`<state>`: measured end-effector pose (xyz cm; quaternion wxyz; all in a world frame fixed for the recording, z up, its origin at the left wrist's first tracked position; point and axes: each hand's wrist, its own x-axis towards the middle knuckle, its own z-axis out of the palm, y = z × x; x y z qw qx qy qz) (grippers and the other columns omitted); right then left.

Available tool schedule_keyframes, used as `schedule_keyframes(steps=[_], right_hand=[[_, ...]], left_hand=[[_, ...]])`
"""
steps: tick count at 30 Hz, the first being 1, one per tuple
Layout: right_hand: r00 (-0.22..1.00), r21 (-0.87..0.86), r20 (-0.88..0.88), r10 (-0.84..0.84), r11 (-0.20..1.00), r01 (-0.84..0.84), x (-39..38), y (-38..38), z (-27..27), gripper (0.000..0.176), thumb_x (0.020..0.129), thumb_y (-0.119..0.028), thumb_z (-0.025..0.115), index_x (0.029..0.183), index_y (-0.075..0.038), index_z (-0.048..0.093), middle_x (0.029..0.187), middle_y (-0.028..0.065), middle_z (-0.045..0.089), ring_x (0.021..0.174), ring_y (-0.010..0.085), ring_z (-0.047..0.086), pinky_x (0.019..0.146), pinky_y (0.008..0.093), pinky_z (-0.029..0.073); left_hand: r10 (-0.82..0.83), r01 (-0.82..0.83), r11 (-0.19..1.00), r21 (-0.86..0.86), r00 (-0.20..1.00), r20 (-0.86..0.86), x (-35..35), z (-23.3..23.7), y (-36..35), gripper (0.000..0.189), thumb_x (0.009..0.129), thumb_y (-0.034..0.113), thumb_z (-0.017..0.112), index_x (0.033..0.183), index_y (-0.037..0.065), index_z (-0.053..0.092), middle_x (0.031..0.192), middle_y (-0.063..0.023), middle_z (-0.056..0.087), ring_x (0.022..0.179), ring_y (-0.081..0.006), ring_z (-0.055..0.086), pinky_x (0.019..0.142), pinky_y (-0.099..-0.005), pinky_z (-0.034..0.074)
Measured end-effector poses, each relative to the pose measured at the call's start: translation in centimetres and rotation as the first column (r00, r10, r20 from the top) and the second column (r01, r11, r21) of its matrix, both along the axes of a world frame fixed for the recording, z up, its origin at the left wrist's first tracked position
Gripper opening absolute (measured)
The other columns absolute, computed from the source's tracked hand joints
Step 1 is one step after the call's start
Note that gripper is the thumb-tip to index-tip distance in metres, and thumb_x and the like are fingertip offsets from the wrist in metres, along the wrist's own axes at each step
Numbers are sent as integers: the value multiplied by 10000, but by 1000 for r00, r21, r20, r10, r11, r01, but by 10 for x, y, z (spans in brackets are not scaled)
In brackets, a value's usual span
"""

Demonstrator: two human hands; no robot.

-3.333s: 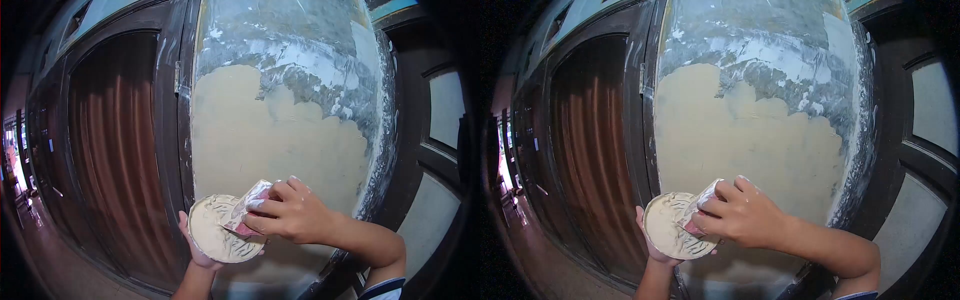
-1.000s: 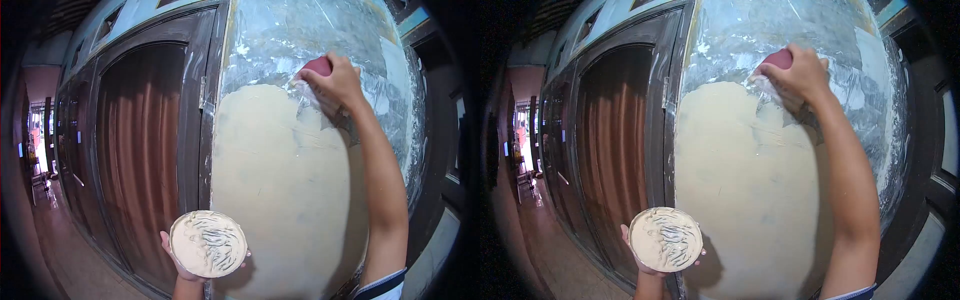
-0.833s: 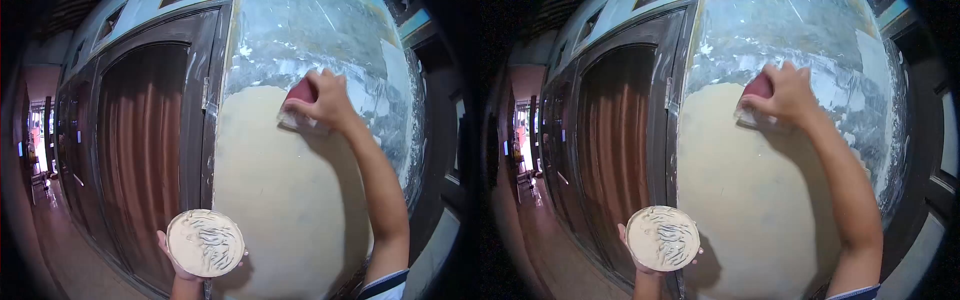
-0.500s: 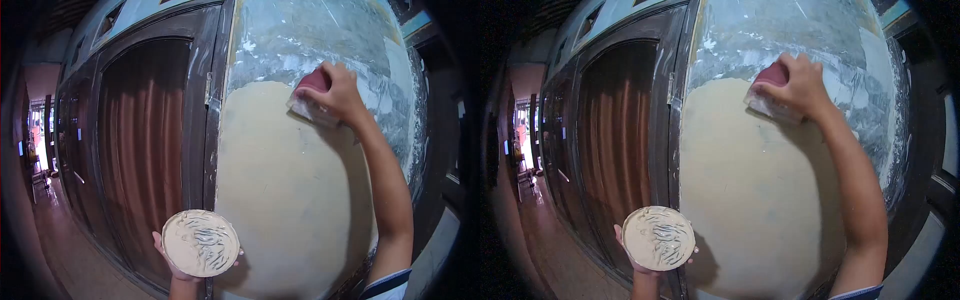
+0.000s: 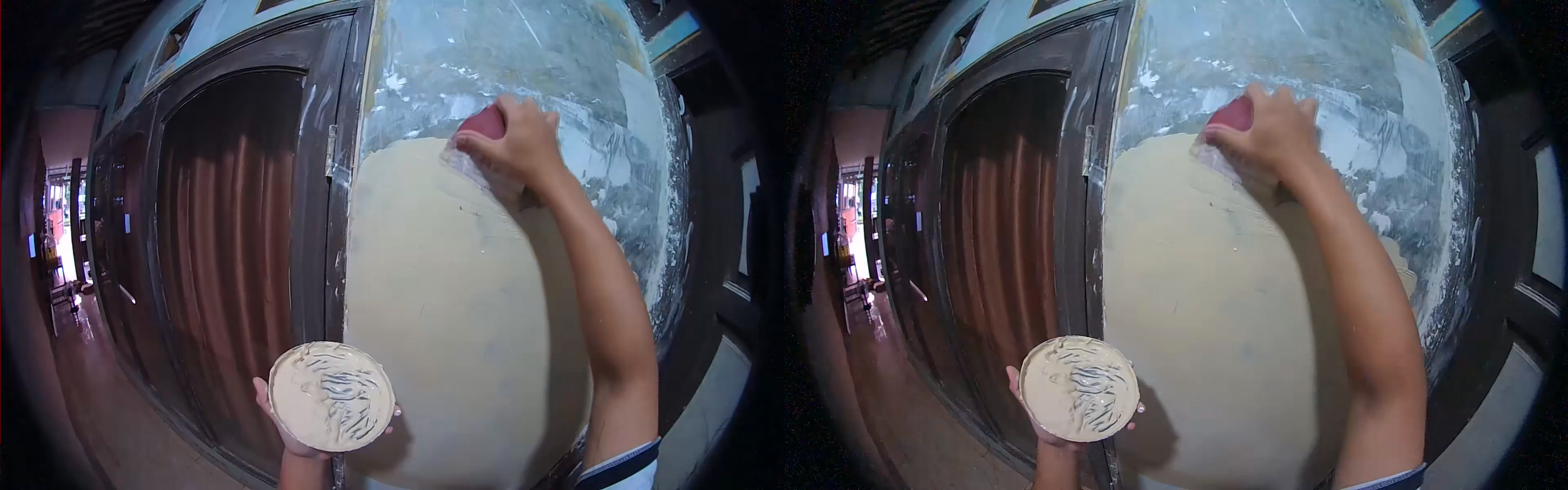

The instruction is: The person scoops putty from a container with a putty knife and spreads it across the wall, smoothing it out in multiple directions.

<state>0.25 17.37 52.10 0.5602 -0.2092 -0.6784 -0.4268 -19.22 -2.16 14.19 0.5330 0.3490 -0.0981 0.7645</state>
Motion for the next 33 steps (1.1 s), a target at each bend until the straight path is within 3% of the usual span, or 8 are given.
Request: schedule_keyframes(steps=[4,8,12,15,20,26,30,33], right_hand=[[976,-77,-211,64,994,-82,35,-10,29,740,741,-721,778,1094,-78,680,1003,158,707,1038,329,643,1000,498,389],[977,-29,206,53,998,-48,28,-19,-24,685,733,-679,802,1014,-68,676,963,150,712,976,319,643,955,471,402],[982,-69,177,-66,994,79,26,-10,-22,692,725,-686,804,1012,-69,674,958,151,703,966,330,636,945,463,403],[978,-80,-171,118,988,-133,44,-5,13,737,701,-716,809,1022,-67,673,971,178,663,959,358,610,946,469,400],[959,-116,263,110,990,-81,17,-9,-42,750,684,-725,818,1024,-69,684,920,176,638,920,339,597,945,472,390],[989,-38,-145,1,999,-6,44,-2,12,717,750,-715,779,1061,-77,681,996,169,670,973,329,608,928,450,409],[987,-10,57,148,989,-147,50,-11,-13,675,730,-658,830,1032,-76,671,953,153,656,934,325,595,952,453,375],[974,-92,226,20,996,1,40,-19,-36,709,711,-671,838,1049,-67,684,956,178,645,937,333,589,953,467,379]], left_hand=[[-221,189,971,145,943,250,2,-3,4,1143,776,971,406,1580,159,389,1598,-243,380,1286,-659,453,890,-891,399],[-134,124,986,110,987,90,-2,-5,9,1137,772,968,419,1584,172,388,1606,-246,368,1298,-672,430,902,-903,373],[-140,132,988,86,985,96,1,-2,3,1125,777,961,424,1582,176,392,1605,-245,371,1301,-668,429,899,-908,368],[-229,203,972,118,933,277,3,-3,3,1107,792,950,422,1577,170,400,1594,-240,389,1294,-649,451,882,-906,383],[44,-43,999,31,999,-12,-3,-5,4,1113,786,954,420,1569,161,408,1573,-247,413,1277,-645,471,860,-905,399],[111,-106,993,42,986,-128,-11,-6,5,1122,784,961,406,1567,157,411,1563,-249,428,1256,-662,477,855,-891,417],[59,-50,995,90,993,-100,-11,-12,10,1129,783,967,392,1568,156,410,1560,-248,434,1242,-681,474,859,-877,428],[37,-30,997,65,994,-107,-12,-8,5,1123,793,962,381,1565,147,412,1545,-266,442,1221,-689,482,856,-864,439]])
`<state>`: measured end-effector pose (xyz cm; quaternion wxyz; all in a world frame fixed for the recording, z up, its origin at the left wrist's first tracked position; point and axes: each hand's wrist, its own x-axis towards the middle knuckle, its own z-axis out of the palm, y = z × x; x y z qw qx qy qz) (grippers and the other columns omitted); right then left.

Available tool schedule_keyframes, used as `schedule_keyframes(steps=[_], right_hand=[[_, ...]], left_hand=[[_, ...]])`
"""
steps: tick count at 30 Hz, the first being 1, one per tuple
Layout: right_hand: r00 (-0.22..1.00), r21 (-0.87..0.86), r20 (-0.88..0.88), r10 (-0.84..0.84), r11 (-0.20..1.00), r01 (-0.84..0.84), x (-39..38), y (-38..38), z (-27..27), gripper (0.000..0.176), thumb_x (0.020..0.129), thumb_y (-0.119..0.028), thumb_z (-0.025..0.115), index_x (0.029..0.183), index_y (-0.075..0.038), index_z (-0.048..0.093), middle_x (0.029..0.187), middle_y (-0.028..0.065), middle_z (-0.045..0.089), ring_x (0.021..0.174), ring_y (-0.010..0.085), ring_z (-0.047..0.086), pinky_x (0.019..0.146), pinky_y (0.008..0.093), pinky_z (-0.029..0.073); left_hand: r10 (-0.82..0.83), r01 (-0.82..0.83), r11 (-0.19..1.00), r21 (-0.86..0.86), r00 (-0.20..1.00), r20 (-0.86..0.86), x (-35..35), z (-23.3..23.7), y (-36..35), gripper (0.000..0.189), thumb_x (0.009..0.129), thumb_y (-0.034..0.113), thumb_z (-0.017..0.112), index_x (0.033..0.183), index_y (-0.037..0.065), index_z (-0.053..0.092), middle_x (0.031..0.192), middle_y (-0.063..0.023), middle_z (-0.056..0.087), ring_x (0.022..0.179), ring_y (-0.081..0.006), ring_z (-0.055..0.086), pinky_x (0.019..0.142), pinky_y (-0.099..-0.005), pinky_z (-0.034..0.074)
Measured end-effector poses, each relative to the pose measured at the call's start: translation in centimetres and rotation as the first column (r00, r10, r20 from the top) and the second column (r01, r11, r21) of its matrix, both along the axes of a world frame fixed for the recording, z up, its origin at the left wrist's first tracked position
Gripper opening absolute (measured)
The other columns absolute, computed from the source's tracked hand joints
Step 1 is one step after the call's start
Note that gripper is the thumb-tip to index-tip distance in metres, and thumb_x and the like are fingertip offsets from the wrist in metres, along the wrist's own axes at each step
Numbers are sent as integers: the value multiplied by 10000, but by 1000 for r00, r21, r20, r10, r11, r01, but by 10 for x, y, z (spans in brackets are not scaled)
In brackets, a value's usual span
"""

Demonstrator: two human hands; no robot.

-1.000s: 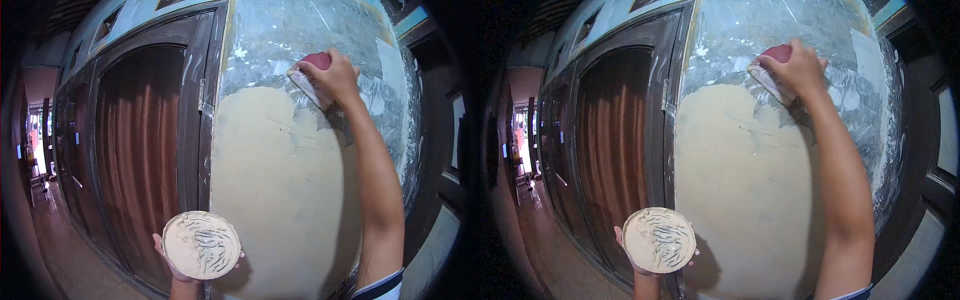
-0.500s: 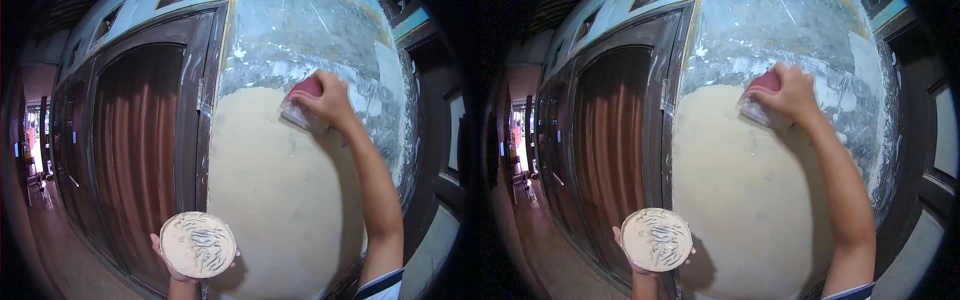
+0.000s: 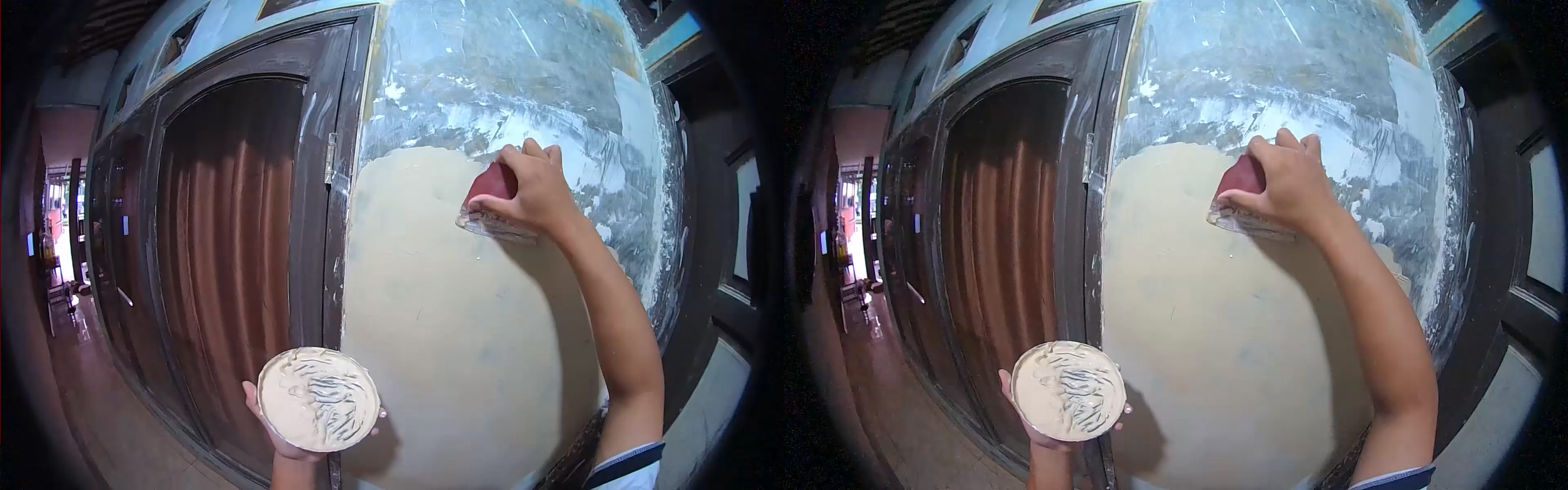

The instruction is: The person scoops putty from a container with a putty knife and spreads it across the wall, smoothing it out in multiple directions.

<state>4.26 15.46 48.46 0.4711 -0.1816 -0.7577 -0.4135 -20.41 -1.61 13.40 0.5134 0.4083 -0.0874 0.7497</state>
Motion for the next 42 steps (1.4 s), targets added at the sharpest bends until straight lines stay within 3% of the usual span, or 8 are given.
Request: schedule_keyframes(steps=[5,11,17,23,29,31,36,42], right_hand=[[882,28,-447,149,988,-153,34,36,53,729,736,-696,803,1075,-61,687,1035,179,707,1025,350,648,991,468,401],[999,-47,27,36,998,-34,3,17,-16,732,724,-730,782,1038,-78,672,997,176,623,957,333,561,957,464,361],[839,60,-536,93,996,-72,26,37,47,670,761,-656,803,1094,-85,691,1104,195,691,1037,345,630,969,461,381],[997,-35,57,61,998,-59,2,12,-26,695,719,-693,811,1050,-97,679,981,170,636,963,346,570,943,464,363],[888,90,-456,65,996,-27,40,30,43,615,783,-626,803,1001,-69,660,1001,162,690,985,339,640,951,453,377],[913,94,-394,109,992,-78,43,26,34,600,760,-602,837,960,-67,652,967,153,681,930,333,633,941,442,376],[988,-21,131,77,997,-75,5,14,-41,639,738,-621,839,1017,-72,665,898,155,639,1010,339,582,953,520,379],[896,143,-433,93,989,-33,41,23,25,620,795,-620,805,1011,-56,661,938,158,696,927,332,662,899,468,429]], left_hand=[[-124,123,992,19,962,243,11,9,-7,1132,785,957,420,1571,143,409,1539,-351,404,1211,-737,453,850,-873,432],[-66,65,998,10,989,135,8,5,-3,1102,783,966,396,1569,194,409,1570,-246,414,1255,-686,455,875,-894,403],[-85,88,996,-3,974,210,9,3,-4,1120,785,962,399,1570,164,397,1570,-248,413,1258,-663,470,851,-895,415],[69,-69,998,12,998,-2,-1,-9,8,1131,776,979,373,1567,171,409,1556,-240,437,1238,-660,490,848,-865,441],[-82,84,996,-5,977,196,4,-6,4,1149,776,965,424,1562,126,418,1509,-345,443,1186,-719,489,818,-846,474],[-3,1,1000,26,998,69,-1,-3,5,1141,781,962,422,1559,127,422,1508,-341,446,1177,-702,506,816,-846,479],[-79,76,997,23,976,203,6,0,5,1141,785,953,431,1559,115,417,1504,-351,440,1156,-729,497,805,-857,474],[-166,163,986,34,970,175,0,-7,6,1165,772,954,448,1569,106,396,1516,-367,417,1184,-723,488,821,-867,459]])
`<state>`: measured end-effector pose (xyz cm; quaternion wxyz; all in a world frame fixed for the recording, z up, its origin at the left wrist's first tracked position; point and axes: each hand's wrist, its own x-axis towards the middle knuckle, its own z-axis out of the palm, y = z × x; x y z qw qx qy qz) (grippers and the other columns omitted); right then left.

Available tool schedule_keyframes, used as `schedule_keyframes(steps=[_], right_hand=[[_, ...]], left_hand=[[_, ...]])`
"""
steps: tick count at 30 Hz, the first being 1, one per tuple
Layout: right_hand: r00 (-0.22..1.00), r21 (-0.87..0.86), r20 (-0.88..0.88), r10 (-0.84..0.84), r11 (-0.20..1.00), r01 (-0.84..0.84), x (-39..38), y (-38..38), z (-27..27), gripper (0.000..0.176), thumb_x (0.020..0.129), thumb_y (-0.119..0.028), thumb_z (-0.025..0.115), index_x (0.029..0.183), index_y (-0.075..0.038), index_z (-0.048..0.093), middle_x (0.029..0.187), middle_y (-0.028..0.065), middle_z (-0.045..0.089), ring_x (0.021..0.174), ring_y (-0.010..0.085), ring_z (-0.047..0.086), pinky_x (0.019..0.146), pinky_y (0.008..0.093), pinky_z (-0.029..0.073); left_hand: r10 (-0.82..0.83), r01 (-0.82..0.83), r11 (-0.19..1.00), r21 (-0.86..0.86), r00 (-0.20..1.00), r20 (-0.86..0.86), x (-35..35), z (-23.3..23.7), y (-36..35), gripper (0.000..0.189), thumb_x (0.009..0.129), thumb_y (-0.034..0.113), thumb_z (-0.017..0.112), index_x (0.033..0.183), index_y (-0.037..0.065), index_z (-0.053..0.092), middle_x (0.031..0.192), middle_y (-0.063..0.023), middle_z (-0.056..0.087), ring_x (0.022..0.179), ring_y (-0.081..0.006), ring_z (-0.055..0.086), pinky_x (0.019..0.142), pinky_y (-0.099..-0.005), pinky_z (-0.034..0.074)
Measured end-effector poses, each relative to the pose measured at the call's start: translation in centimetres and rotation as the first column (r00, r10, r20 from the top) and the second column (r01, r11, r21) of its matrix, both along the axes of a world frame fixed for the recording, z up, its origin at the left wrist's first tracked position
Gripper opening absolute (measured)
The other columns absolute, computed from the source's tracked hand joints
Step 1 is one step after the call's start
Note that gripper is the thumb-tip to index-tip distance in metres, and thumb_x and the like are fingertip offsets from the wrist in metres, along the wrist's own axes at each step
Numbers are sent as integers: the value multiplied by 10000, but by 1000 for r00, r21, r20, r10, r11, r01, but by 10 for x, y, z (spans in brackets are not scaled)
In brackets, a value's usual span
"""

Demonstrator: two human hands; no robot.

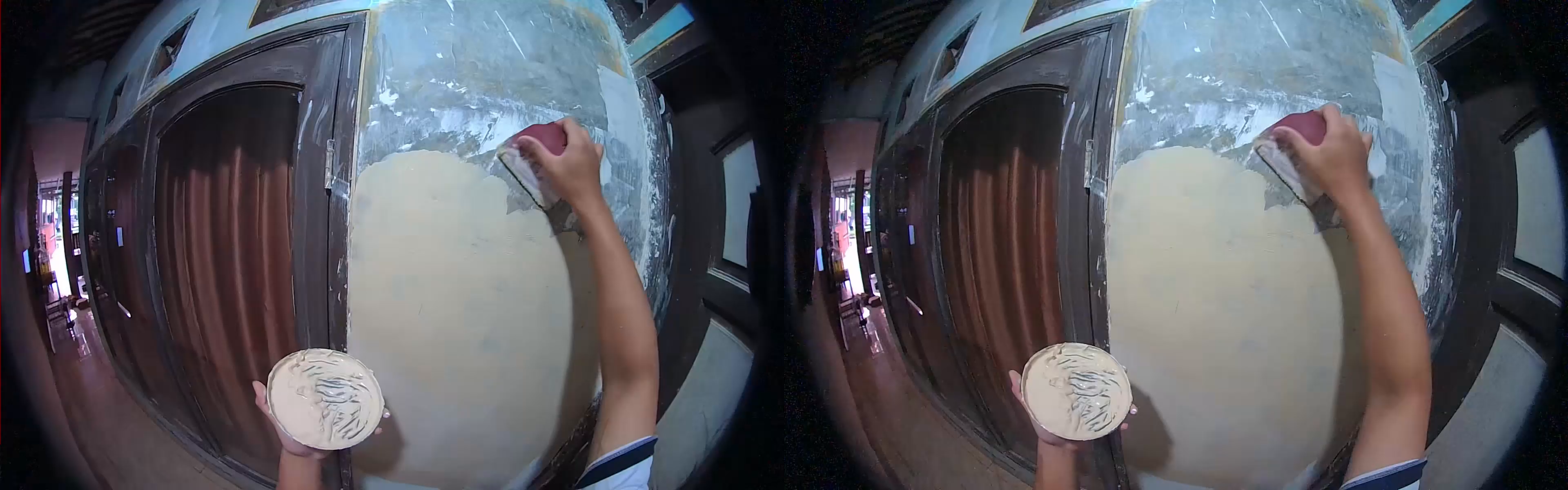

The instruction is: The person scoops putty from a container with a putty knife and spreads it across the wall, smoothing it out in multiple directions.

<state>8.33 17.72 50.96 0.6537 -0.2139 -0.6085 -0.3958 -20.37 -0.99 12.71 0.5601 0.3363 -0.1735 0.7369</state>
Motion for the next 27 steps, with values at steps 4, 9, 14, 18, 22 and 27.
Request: schedule_keyframes(steps=[4,9,14,18,22,27], right_hand=[[942,-246,148,300,934,-258,1,-27,-30,571,777,-459,887,983,-6,608,855,202,718,749,340,710,680,393,555],[732,-839,14,681,407,-362,-28,-73,-124,443,827,-334,879,1047,-14,666,934,101,730,863,167,692,789,334,557],[663,-983,-93,743,39,-182,-40,-69,-219,454,908,-408,806,1031,9,674,903,104,730,820,160,683,726,335,558],[698,-992,-130,704,-89,-95,-10,-62,-259,462,913,-418,797,1013,17,676,892,114,737,805,168,688,723,338,558],[751,-979,-204,628,-115,-170,38,-56,-294,489,888,-418,818,985,40,679,906,167,737,835,194,704,756,360,561],[899,-983,-141,414,46,-176,111,-49,-352,466,897,-355,808,1055,57,657,968,224,727,919,270,715,817,388,556]], left_hand=[[7,-9,1000,-19,992,-125,-9,-7,4,1145,789,940,445,1588,123,368,1566,-305,391,1276,-662,459,879,-888,404],[-199,195,979,-54,977,-77,21,-13,14,1043,860,874,429,1598,140,361,1603,-219,396,1348,-566,460,895,-911,367],[-367,384,912,-144,921,129,69,-23,12,1016,892,862,389,1616,151,327,1630,-231,348,1345,-617,437,848,-936,346],[-427,444,889,-109,892,151,100,-34,-1,1026,884,855,423,1619,147,316,1628,-238,345,1344,-618,436,859,-931,348],[-361,356,920,-165,932,-1,130,-64,-15,990,894,827,401,1597,131,366,1602,-221,395,1365,-554,446,910,-883,390],[-384,381,904,-193,923,23,172,-92,-30,980,896,838,371,1582,138,386,1569,-226,433,1337,-555,473,903,-883,399]])
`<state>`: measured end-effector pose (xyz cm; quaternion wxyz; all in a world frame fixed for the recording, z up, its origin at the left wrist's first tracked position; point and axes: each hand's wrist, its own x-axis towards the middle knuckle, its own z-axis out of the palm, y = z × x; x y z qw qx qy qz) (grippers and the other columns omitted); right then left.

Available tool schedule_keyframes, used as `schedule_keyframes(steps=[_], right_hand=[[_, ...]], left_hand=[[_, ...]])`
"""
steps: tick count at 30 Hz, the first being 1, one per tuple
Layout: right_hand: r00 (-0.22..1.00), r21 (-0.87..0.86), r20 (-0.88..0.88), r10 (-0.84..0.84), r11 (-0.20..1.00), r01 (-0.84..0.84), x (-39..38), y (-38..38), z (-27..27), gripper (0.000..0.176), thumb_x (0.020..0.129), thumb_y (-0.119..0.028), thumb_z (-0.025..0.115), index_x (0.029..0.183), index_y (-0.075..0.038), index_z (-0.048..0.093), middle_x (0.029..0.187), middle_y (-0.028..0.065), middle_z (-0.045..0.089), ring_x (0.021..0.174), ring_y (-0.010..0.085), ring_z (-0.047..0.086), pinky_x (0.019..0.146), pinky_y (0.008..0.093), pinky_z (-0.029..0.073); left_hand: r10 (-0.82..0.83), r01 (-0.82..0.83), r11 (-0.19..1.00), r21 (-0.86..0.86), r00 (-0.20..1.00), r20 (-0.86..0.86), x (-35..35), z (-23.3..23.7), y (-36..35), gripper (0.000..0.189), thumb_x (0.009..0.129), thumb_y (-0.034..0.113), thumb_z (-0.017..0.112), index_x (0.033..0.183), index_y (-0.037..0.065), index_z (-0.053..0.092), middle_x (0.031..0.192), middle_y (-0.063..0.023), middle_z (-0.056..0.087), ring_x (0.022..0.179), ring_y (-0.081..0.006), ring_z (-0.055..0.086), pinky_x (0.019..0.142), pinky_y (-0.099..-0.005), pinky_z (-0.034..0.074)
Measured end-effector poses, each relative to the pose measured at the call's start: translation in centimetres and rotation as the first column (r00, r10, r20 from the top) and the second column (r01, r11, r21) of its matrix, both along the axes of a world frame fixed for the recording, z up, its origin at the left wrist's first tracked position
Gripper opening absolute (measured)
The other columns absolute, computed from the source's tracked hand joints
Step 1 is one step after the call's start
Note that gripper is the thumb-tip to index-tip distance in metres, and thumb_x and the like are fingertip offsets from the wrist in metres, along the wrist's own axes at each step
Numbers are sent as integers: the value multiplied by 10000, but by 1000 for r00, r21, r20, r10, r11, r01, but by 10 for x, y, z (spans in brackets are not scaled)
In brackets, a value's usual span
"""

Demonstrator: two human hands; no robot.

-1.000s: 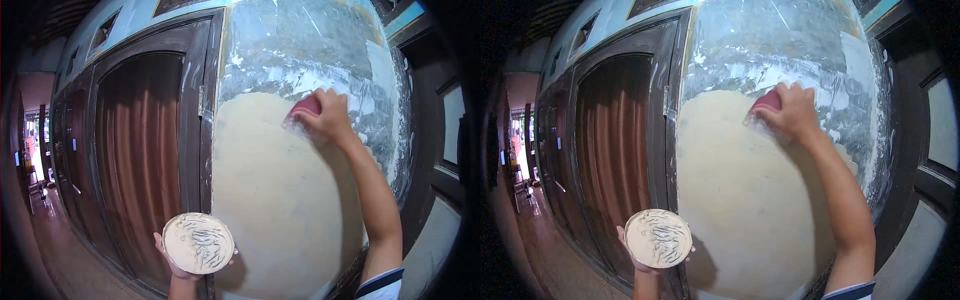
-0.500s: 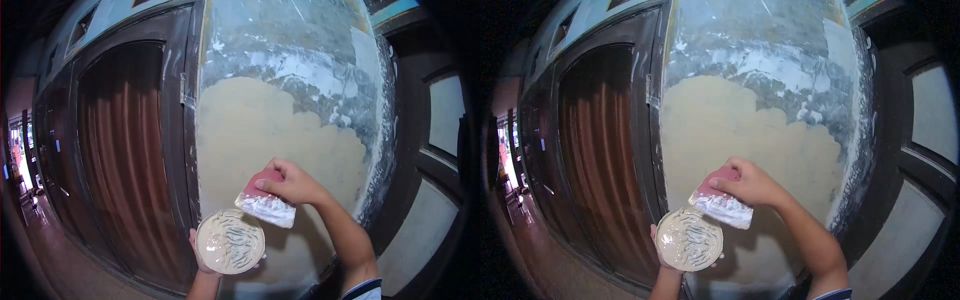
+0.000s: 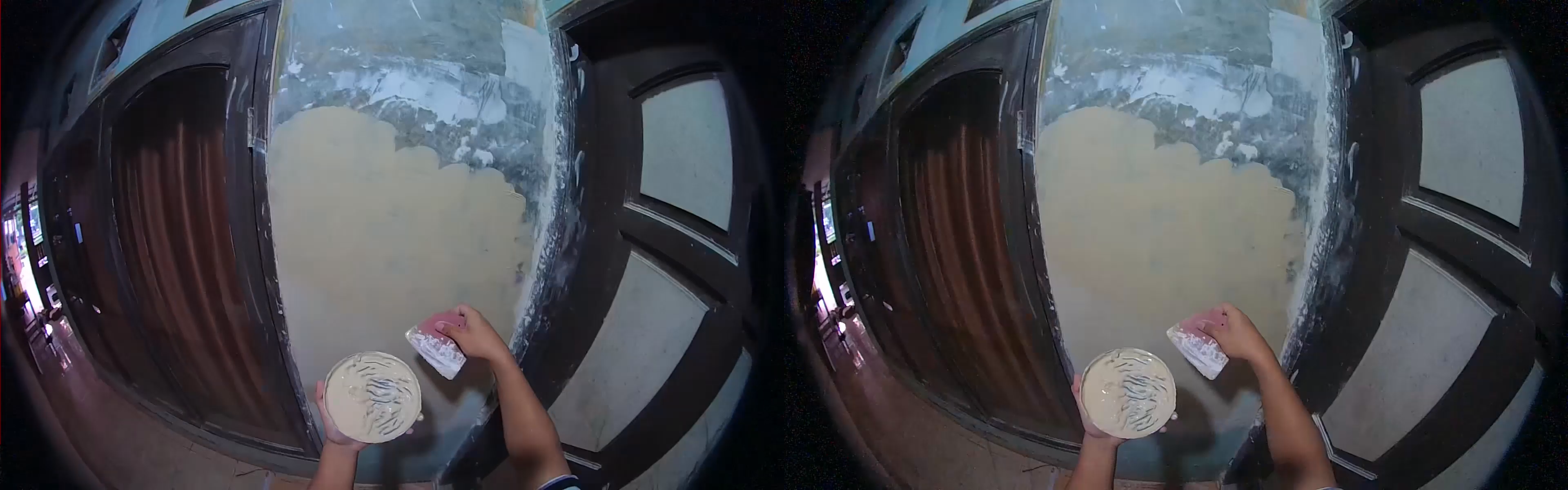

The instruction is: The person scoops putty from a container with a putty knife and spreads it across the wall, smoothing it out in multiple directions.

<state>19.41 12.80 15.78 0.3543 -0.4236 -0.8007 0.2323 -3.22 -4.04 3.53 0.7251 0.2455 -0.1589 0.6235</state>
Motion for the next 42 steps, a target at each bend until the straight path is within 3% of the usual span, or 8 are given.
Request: schedule_keyframes(steps=[2,4,6,10,14,34,39,42], right_hand=[[964,129,-253,77,991,-46,19,-11,-25,361,952,-285,757,1096,28,647,980,217,728,944,274,712,834,391,544],[968,105,-251,-6,994,33,27,-53,-34,205,965,-167,712,1085,-5,675,998,200,730,960,302,702,855,401,533],[987,391,-157,32,920,33,38,-79,-60,147,924,-70,722,1063,-19,727,979,163,729,949,307,694,859,387,534],[993,631,-105,52,776,26,47,-113,-111,233,849,23,675,1043,-61,773,1023,106,768,993,335,680,931,436,514],[985,620,-152,81,784,31,64,-133,-138,304,766,89,684,1001,-68,794,1042,85,779,1075,319,672,1009,429,514],[1000,666,11,-2,746,-5,59,-150,-171,284,697,67,711,937,-60,793,1084,56,760,1164,328,627,1047,428,506],[998,692,62,26,719,-62,65,-150,-174,346,659,59,683,969,-68,771,1108,60,737,1193,339,607,1055,434,503],[998,671,44,39,739,-58,67,-150,-175,341,662,54,687,968,-71,770,1115,55,734,1196,337,604,1059,436,499]], left_hand=[[116,-124,992,-24,973,-197,12,-4,-3,982,900,843,356,1564,121,405,1537,-229,465,1299,-546,515,912,-852,433],[179,-201,975,-91,963,-203,25,-17,-3,993,900,857,340,1544,105,421,1495,-233,503,1268,-537,545,895,-822,472],[301,-341,930,-136,921,-248,34,-35,4,954,948,824,285,1534,84,420,1463,-202,540,1278,-438,578,1002,-635,532],[410,-471,877,-99,839,-359,55,-50,8,894,989,776,265,1536,86,418,1453,-161,555,1306,-358,571,1093,-520,490],[511,-617,772,-155,747,-425,75,-58,6,851,1013,740,260,1534,86,421,1446,-145,560,1317,-314,565,1123,-465,465],[274,-491,826,-277,779,-564,82,-74,3,907,978,793,247,1502,82,455,1372,-161,601,1251,-336,617,1042,-494,528],[286,-434,858,-277,849,-444,77,-90,12,915,947,802,253,1431,59,482,1307,-219,613,1104,-473,663,785,-716,584],[206,-324,905,-275,900,-384,73,-95,6,930,938,811,253,1428,56,485,1309,-235,608,1093,-496,660,779,-743,569]])
